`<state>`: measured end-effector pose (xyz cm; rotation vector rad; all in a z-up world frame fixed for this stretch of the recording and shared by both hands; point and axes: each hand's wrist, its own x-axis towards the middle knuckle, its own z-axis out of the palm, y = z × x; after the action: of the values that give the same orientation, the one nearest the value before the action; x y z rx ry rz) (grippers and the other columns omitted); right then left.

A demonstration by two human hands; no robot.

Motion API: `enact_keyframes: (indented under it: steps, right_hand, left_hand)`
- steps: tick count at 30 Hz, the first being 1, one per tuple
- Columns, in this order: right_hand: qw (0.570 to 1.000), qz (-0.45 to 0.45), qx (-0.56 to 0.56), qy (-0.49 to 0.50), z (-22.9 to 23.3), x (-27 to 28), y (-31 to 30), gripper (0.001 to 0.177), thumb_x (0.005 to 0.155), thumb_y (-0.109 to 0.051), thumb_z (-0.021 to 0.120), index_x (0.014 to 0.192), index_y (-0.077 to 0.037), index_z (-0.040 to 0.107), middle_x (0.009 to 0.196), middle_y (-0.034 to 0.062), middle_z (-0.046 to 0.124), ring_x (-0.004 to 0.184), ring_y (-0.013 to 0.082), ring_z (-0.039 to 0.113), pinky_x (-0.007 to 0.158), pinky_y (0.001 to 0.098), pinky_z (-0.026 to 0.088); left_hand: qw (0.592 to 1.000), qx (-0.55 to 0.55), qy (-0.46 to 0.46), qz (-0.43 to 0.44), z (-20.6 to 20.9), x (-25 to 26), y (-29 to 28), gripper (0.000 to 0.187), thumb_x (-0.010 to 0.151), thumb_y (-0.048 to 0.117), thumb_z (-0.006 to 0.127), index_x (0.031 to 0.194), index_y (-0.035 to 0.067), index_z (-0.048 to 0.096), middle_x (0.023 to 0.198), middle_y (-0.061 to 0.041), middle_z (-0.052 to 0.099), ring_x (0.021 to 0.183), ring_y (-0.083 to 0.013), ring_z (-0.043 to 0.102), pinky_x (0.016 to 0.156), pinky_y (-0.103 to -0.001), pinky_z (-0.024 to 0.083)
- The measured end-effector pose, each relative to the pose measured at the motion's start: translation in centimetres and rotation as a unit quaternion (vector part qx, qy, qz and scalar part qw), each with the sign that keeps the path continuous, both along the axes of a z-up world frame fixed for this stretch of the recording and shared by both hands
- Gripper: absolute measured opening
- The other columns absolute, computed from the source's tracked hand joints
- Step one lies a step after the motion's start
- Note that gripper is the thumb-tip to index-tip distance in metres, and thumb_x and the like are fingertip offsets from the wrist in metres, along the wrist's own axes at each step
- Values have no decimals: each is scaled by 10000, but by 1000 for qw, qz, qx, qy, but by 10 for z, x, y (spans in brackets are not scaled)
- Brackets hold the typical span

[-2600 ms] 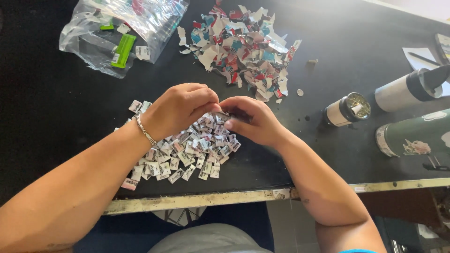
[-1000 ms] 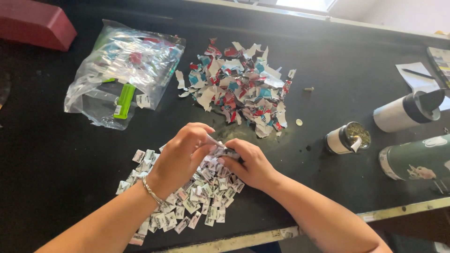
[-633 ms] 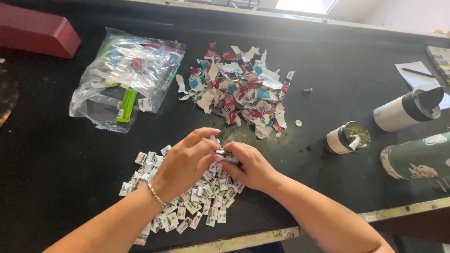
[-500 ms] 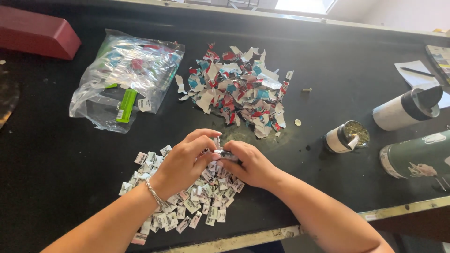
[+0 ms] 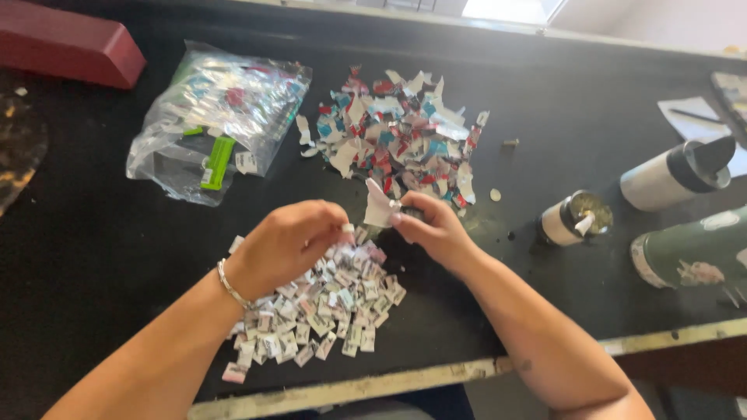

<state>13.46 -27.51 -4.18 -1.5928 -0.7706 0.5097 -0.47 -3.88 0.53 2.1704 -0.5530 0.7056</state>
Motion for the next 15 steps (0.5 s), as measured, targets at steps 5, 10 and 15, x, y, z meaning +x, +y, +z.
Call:
enact_keyframes:
  steps: [5,10,15]
  right_hand:
    - [999,0,-8,-38,10,-5,3,68,887,-128,745,873,-66,722,590,40,625,571,92,561,598,223,462]
    - [993,15,-9,-119,20,-24,10,442,761,-50,764,1195,-126,729,937,56,778,890,179,733,919,351,568]
    - [994,65,41,-80,18,-26,4,345,781,-75,808,1118,-36,742,778,61,687,736,155,660,763,311,536]
  left_hand:
    - [990,-88,107,39,-17,1,0,67,993,182,665,1034,131,652,738,2,723,678,-159,734,649,-284,588]
    - [968,-184,168,23,-8,-1,-13,74,1023,186,629,1032,113,642,749,-19,744,675,-132,768,666,-263,611]
    - [962,-221,162,3,-8,-4,-20,78,1037,123,591,1060,71,644,777,-76,712,648,-171,752,625,-288,614]
